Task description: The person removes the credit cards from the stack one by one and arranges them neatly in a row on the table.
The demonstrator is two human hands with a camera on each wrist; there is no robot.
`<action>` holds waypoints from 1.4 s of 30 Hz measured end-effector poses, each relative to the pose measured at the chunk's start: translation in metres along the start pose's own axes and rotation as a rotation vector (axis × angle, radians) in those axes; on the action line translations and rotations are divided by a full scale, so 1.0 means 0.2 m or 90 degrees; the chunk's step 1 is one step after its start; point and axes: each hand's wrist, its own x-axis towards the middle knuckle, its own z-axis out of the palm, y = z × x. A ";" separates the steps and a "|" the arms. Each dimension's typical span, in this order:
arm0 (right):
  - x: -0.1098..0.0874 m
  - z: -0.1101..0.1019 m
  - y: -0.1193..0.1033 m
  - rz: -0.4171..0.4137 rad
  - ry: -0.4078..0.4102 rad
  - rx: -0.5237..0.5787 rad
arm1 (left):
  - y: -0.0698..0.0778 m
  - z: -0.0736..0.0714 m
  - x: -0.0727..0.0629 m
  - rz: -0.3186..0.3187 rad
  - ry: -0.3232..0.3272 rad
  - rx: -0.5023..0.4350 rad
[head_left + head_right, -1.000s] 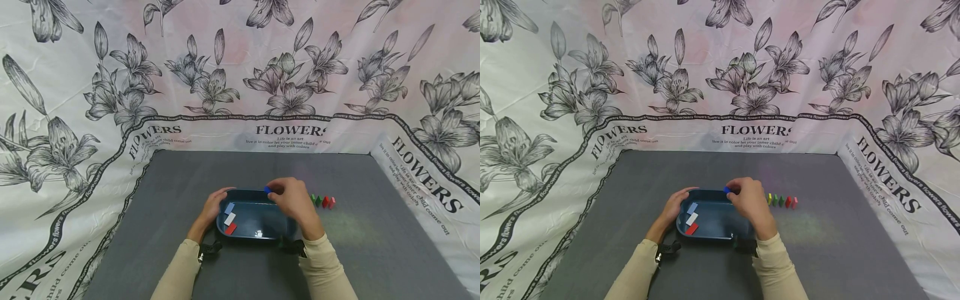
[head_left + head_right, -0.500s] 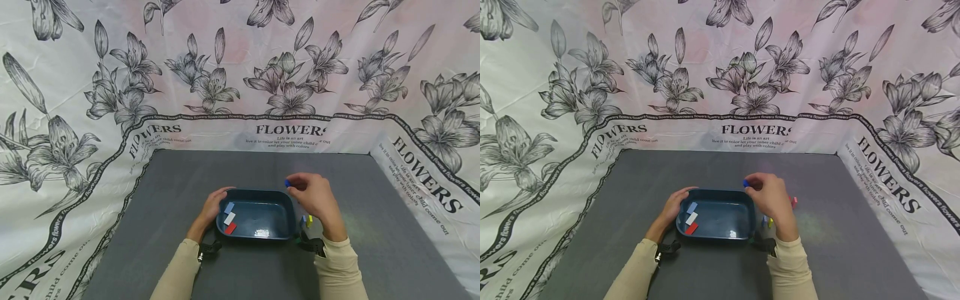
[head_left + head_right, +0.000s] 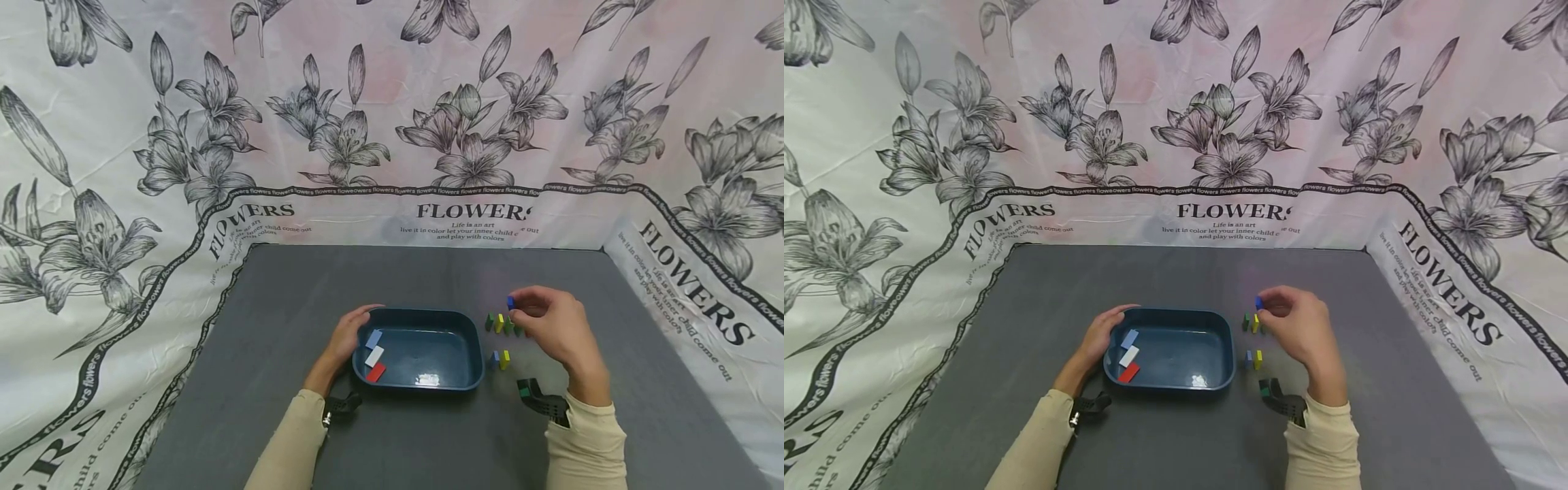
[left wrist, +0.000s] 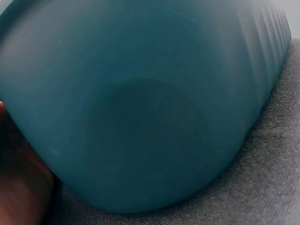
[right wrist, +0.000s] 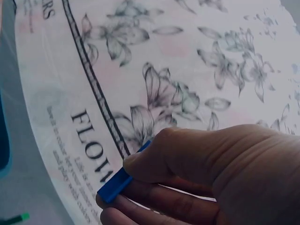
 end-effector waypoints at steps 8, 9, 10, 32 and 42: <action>-0.05 -0.03 0.12 0.002 0.008 -0.026 | 0.00 0.00 0.00 -0.012 -0.005 -0.001; -0.05 -0.03 0.13 0.004 0.009 -0.026 | 0.00 0.00 0.00 -0.011 -0.004 -0.002; -0.06 -0.03 0.15 0.005 0.009 -0.026 | 0.00 0.00 0.00 -0.010 -0.003 0.001; -0.14 0.08 0.46 0.071 -0.091 0.057 | 0.01 0.00 -0.01 -0.019 0.001 0.007; -0.14 0.16 0.54 0.044 -0.090 0.043 | 0.01 0.00 -0.01 -0.018 -0.001 0.006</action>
